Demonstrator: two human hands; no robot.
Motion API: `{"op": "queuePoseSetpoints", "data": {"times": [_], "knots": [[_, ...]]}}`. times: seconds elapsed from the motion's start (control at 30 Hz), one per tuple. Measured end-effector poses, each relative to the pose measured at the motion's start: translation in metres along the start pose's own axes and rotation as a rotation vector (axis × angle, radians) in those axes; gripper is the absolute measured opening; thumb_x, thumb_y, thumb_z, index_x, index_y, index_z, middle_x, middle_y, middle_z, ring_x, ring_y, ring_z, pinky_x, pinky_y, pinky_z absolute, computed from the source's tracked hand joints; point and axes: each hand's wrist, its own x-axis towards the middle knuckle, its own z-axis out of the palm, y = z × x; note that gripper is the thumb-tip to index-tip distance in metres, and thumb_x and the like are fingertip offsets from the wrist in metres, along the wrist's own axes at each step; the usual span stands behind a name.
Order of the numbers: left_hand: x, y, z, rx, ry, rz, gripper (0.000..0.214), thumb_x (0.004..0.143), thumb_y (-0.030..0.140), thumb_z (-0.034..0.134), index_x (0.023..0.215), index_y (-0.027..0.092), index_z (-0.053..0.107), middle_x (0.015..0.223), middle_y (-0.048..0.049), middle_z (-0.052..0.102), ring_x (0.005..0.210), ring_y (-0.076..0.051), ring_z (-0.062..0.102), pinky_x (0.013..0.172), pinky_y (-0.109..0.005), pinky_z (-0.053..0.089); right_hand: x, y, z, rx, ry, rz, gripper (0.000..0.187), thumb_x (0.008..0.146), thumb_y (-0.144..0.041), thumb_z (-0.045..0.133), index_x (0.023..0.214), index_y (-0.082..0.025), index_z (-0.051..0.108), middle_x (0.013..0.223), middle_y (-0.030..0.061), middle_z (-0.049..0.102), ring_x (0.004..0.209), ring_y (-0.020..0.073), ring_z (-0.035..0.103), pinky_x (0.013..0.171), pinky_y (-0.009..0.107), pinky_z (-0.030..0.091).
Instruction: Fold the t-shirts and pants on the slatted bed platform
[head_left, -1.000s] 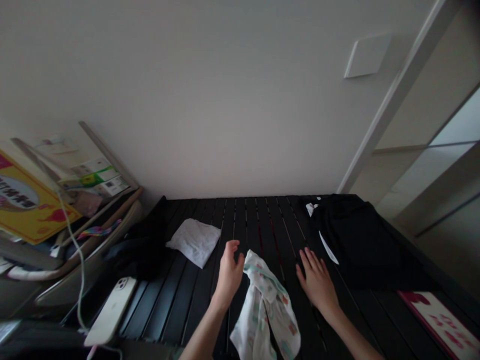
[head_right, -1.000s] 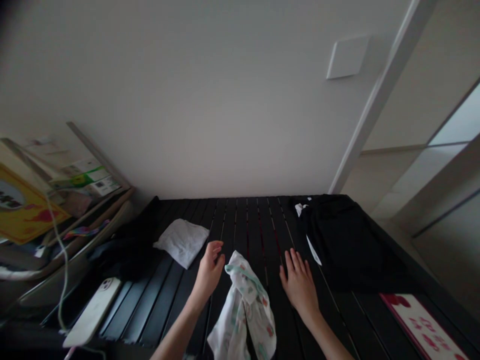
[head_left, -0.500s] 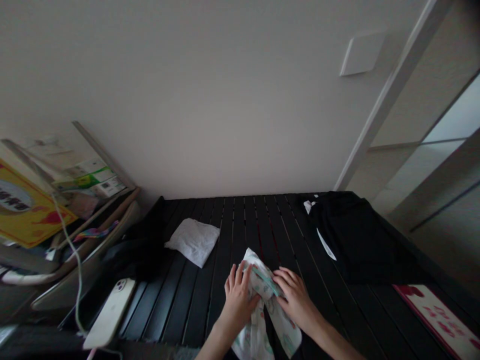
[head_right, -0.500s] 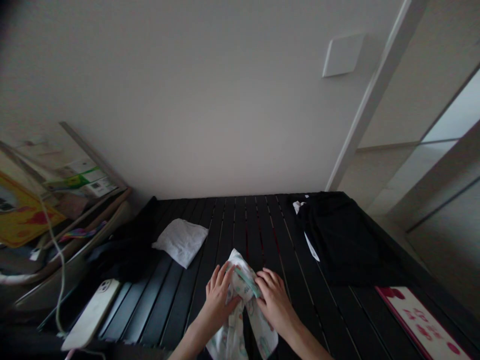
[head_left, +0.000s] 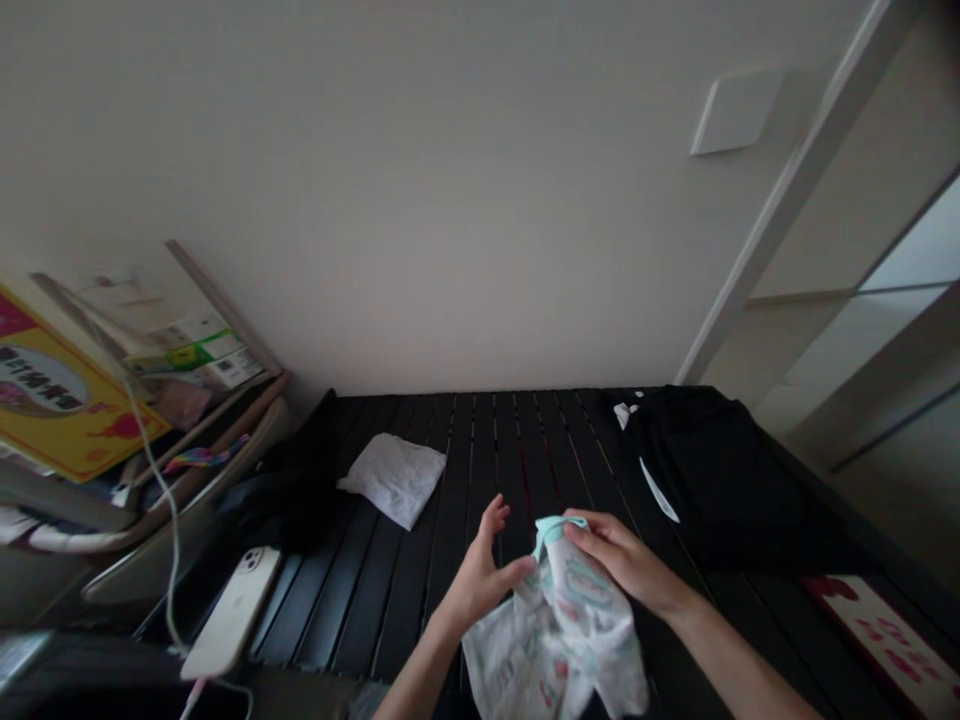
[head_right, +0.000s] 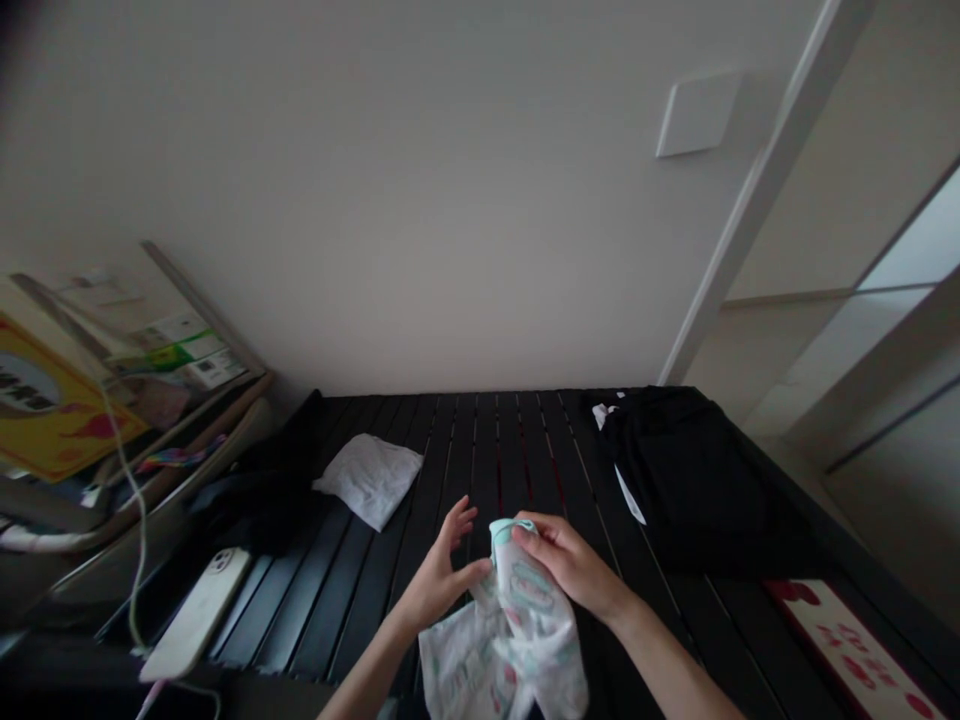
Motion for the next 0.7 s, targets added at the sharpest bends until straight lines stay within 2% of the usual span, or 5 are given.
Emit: {"op": "queuePoseSetpoints", "data": {"times": [0.17, 0.23, 0.5, 0.57, 0.7], "knots": [[0.004, 0.013, 0.002, -0.042, -0.248, 0.072, 0.036, 0.08, 0.035, 0.068, 0.112, 0.02, 0.064, 0.118, -0.006, 0.064, 0.116, -0.024, 0.054, 0.103, -0.036, 0.037, -0.006, -0.026, -0.012, -0.023, 0.004, 0.009, 0.041, 0.074, -0.058, 0.067, 0.073, -0.018, 0.059, 0.06, -0.0057, 0.044, 0.054, 0.0079, 0.035, 0.05, 0.021, 0.029], [0.004, 0.014, 0.001, -0.094, -0.292, 0.061, 0.023, 0.08, 0.035, 0.068, 0.093, 0.017, 0.066, 0.102, -0.0043, 0.067, 0.098, -0.02, 0.06, 0.09, -0.031, 0.044, -0.005, -0.035, -0.022, -0.047, 0.046, -0.013, 0.04, 0.075, -0.058, 0.066, 0.073, -0.018, 0.059, 0.062, -0.0052, 0.046, 0.055, 0.0082, 0.037, 0.051, 0.022, 0.03], [0.01, 0.006, -0.031, -0.396, 0.115, -0.012, 0.039, 0.077, 0.051, 0.068, 0.079, 0.021, 0.043, 0.062, 0.0087, 0.042, 0.052, -0.006, 0.038, 0.048, -0.015, 0.029, 0.003, -0.043, -0.062, -0.481, 0.125, -0.062, 0.032, 0.082, -0.049, 0.058, 0.084, -0.017, 0.062, 0.077, 0.0003, 0.06, 0.072, 0.0144, 0.053, 0.064, 0.024, 0.04], [0.005, 0.009, -0.046, -0.38, 0.097, -0.061, 0.04, 0.077, 0.053, 0.067, 0.086, 0.021, 0.044, 0.061, 0.0093, 0.043, 0.047, -0.005, 0.035, 0.044, -0.015, 0.024, -0.003, -0.045, -0.067, -0.541, 0.032, -0.001, 0.031, 0.081, -0.047, 0.059, 0.084, -0.016, 0.062, 0.079, 0.0012, 0.062, 0.076, 0.0157, 0.056, 0.067, 0.024, 0.041], [0.001, 0.024, -0.076, -0.179, -0.162, -0.088, 0.034, 0.081, 0.048, 0.064, 0.097, 0.02, 0.053, 0.068, 0.0057, 0.053, 0.049, -0.006, 0.042, 0.044, -0.017, 0.028, -0.005, -0.052, -0.076, -0.557, -0.331, 0.157, 0.031, 0.078, -0.046, 0.064, 0.082, -0.015, 0.064, 0.078, 0.0011, 0.062, 0.073, 0.0156, 0.057, 0.062, 0.023, 0.041]]}}
